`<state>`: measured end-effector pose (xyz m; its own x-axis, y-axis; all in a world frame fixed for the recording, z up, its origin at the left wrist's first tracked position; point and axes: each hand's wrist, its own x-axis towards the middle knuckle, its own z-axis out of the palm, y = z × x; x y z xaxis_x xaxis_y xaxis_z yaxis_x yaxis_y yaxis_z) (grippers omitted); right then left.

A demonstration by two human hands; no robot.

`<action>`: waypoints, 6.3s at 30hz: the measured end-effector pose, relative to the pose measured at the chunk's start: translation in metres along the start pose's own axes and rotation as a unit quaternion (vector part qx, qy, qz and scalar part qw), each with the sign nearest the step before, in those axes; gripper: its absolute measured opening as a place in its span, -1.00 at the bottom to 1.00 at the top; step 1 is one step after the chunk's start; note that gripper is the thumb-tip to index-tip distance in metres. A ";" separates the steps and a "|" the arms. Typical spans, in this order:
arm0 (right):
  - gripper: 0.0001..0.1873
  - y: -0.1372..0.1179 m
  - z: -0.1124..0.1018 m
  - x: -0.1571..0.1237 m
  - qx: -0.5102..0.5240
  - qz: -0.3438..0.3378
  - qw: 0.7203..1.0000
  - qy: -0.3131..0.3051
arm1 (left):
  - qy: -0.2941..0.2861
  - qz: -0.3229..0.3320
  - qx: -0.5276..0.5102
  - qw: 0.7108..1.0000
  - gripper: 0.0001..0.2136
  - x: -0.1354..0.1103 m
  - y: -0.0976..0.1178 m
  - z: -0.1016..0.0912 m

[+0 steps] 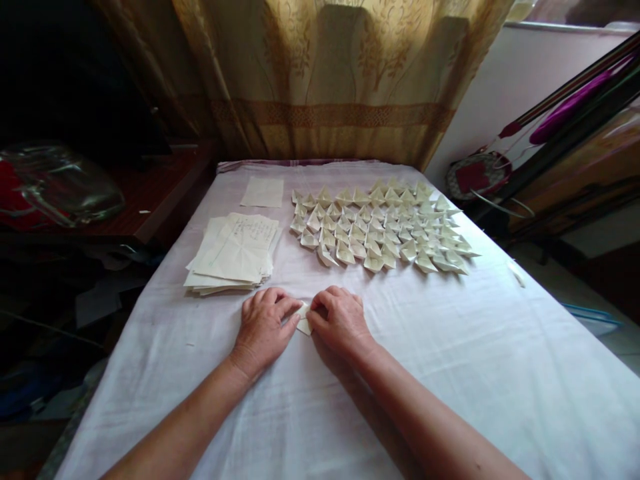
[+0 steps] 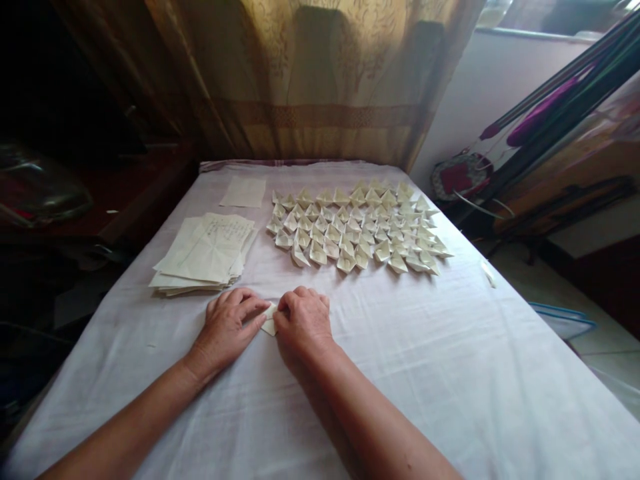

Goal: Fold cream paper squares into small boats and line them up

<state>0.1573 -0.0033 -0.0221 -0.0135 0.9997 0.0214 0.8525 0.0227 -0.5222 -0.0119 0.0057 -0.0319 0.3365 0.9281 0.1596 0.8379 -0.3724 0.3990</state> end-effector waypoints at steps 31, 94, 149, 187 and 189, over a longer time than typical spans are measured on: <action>-0.93 -0.005 0.008 -0.005 -0.049 -0.021 0.998 0.039 | 0.022 0.005 -0.023 1.000 -0.88 0.005 -0.002 0.004; -0.87 0.030 -0.001 -0.029 0.038 -0.324 0.945 0.009 | 0.090 0.182 0.121 0.972 -0.92 -0.057 0.009 -0.011; -0.93 0.026 -0.007 0.011 0.043 -0.204 0.974 -0.090 | 0.015 0.001 -0.012 1.000 -0.90 -0.029 0.011 -0.003; -0.91 0.030 -0.006 0.006 0.099 -0.224 0.967 -0.069 | -0.023 0.000 -0.044 0.999 -0.78 -0.016 0.006 -0.003; -0.92 0.030 -0.006 0.004 0.096 -0.233 0.966 -0.058 | -0.025 0.007 -0.050 0.998 -0.78 -0.016 0.005 -0.004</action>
<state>0.1859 0.0016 -0.0330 -0.4402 0.8750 0.2014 0.6269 0.4601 -0.6287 -0.0146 -0.0108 -0.0290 0.3718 0.9204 0.1211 0.7868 -0.3817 0.4850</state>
